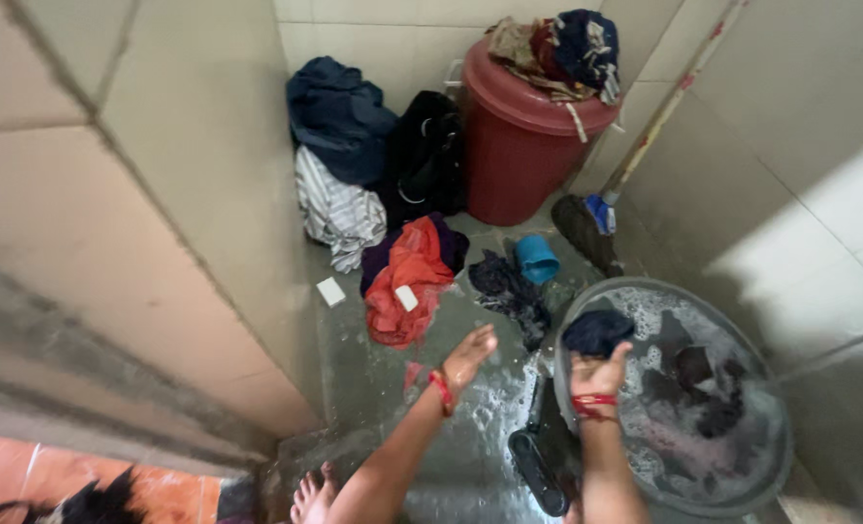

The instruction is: The person hand-washes clothes on a wet tiled floor using a metal basin filled with soapy water. They scrub a dark garment with a brush, rinse it, and then scrub a red garment with the brush before wringing it out.

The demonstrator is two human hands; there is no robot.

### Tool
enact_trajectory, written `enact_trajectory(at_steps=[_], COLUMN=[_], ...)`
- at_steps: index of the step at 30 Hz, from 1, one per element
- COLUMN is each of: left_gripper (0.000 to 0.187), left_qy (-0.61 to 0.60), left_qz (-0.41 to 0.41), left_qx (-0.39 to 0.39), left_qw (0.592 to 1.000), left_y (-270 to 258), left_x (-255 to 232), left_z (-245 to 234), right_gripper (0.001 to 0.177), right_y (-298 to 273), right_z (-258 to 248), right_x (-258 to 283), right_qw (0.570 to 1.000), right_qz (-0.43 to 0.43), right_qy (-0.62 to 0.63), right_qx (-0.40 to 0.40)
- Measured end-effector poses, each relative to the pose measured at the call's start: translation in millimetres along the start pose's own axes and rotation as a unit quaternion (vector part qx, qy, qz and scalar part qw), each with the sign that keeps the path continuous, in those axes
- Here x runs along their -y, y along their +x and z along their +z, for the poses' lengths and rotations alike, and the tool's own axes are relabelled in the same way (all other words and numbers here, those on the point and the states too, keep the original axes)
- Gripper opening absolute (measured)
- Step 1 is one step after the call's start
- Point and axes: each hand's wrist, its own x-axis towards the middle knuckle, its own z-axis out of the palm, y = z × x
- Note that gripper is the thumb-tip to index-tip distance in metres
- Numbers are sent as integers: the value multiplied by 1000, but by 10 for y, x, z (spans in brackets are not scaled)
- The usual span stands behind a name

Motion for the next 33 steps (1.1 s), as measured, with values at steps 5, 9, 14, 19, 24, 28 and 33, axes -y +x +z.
enact_trajectory(at_steps=[5, 9, 14, 19, 24, 28, 33], left_gripper=[75, 91, 116, 145, 107, 55, 41], left_qy=[510, 626, 647, 656, 652, 591, 449], left_qz=[-143, -246, -323, -372, -247, -57, -84], left_qx=[42, 127, 178, 208, 15, -233, -215], left_qw=[847, 729, 668, 623, 717, 771, 863], left_y=[-45, -270, -735, -1010, -502, 141, 1282], left_x=[469, 624, 266, -20, 500, 753, 770], left_z=[-483, -546, -578, -680, -1052, -1562, -1708], right_gripper=[28, 24, 19, 18, 41, 86, 82], right_y=[106, 89, 726, 1427, 1815, 1797, 1700], right_z=[-602, -1062, -736, -58, 488, 284, 193], right_x=[432, 358, 214, -680, -1760, -1977, -2265], right_qw=[961, 813, 954, 972, 698, 567, 499], right_qz=[108, 199, 18, -147, -112, -2, 69], right_qy=[-231, -471, -191, -181, -696, -824, -862], right_qx=[-108, -278, -231, 29, 128, 2, 62])
